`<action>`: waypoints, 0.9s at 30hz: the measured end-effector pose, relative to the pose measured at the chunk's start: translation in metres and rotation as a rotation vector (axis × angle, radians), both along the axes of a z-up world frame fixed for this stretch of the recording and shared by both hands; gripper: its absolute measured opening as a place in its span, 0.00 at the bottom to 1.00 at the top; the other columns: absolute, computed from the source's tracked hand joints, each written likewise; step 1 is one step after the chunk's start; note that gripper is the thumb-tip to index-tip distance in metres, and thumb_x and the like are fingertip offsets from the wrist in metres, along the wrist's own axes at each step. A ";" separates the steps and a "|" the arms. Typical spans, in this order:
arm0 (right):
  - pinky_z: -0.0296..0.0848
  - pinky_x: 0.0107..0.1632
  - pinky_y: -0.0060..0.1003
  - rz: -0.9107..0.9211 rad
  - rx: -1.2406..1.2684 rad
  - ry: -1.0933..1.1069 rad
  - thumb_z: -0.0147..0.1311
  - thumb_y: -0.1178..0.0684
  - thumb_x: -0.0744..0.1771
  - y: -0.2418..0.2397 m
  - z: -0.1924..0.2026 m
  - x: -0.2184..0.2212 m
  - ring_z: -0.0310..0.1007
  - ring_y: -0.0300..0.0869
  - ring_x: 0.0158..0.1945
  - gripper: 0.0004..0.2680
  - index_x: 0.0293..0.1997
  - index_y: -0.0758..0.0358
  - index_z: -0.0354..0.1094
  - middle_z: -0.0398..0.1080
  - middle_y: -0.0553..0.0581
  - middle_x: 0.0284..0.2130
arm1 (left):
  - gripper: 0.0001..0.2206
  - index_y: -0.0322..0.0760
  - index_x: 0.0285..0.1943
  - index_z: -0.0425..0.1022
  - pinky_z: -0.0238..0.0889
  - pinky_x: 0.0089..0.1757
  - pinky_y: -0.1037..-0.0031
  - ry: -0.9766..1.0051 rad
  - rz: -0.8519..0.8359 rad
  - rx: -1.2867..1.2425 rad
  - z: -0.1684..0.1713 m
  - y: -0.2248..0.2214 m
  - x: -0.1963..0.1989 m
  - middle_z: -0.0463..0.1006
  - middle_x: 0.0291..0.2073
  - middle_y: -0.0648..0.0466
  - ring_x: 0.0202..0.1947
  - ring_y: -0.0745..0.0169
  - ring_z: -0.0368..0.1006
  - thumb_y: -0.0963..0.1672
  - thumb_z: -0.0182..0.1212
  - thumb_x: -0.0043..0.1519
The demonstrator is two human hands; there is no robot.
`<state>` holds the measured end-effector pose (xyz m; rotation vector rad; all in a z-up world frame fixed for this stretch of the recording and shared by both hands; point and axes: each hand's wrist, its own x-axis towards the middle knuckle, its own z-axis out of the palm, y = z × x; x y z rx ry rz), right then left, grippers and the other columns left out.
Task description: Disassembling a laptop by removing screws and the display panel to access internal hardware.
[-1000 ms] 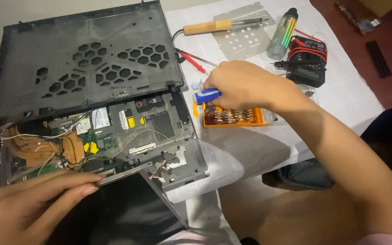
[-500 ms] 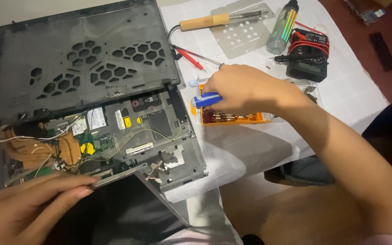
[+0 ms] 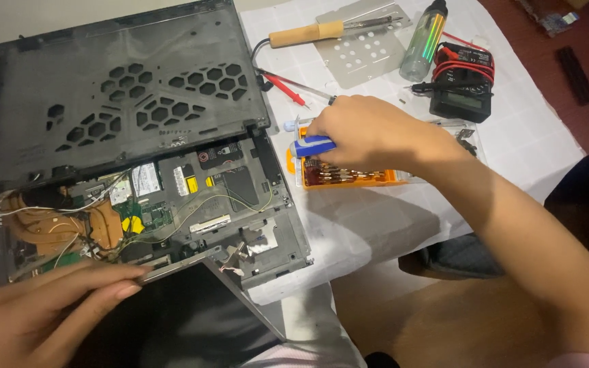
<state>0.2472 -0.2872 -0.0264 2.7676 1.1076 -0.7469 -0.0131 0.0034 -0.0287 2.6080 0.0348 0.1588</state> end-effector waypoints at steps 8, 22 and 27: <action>0.58 0.31 0.45 0.030 0.036 -0.031 0.50 0.50 0.66 -0.003 -0.005 0.000 0.64 0.50 0.26 0.08 0.27 0.57 0.66 0.69 0.56 0.20 | 0.08 0.45 0.39 0.89 0.76 0.46 0.78 0.051 0.066 -0.086 0.010 -0.007 0.004 0.92 0.36 0.62 0.38 0.73 0.88 0.45 0.65 0.55; 0.62 0.26 0.28 -0.028 0.649 0.160 0.63 0.50 0.68 -0.009 0.046 -0.036 0.65 0.30 0.18 0.16 0.20 0.59 0.64 0.73 0.47 0.17 | 0.06 0.45 0.39 0.85 0.72 0.46 0.79 -0.125 -0.128 -0.013 0.008 0.002 0.007 0.88 0.35 0.65 0.38 0.73 0.83 0.46 0.65 0.58; 0.78 0.35 0.27 -0.283 1.065 0.616 0.61 0.56 0.66 0.009 0.040 -0.076 0.75 0.36 0.25 0.05 0.37 0.69 0.75 0.77 0.57 0.23 | 0.06 0.40 0.40 0.82 0.68 0.46 0.74 -0.221 -0.182 -0.039 0.016 -0.005 0.007 0.86 0.37 0.61 0.39 0.66 0.81 0.45 0.63 0.61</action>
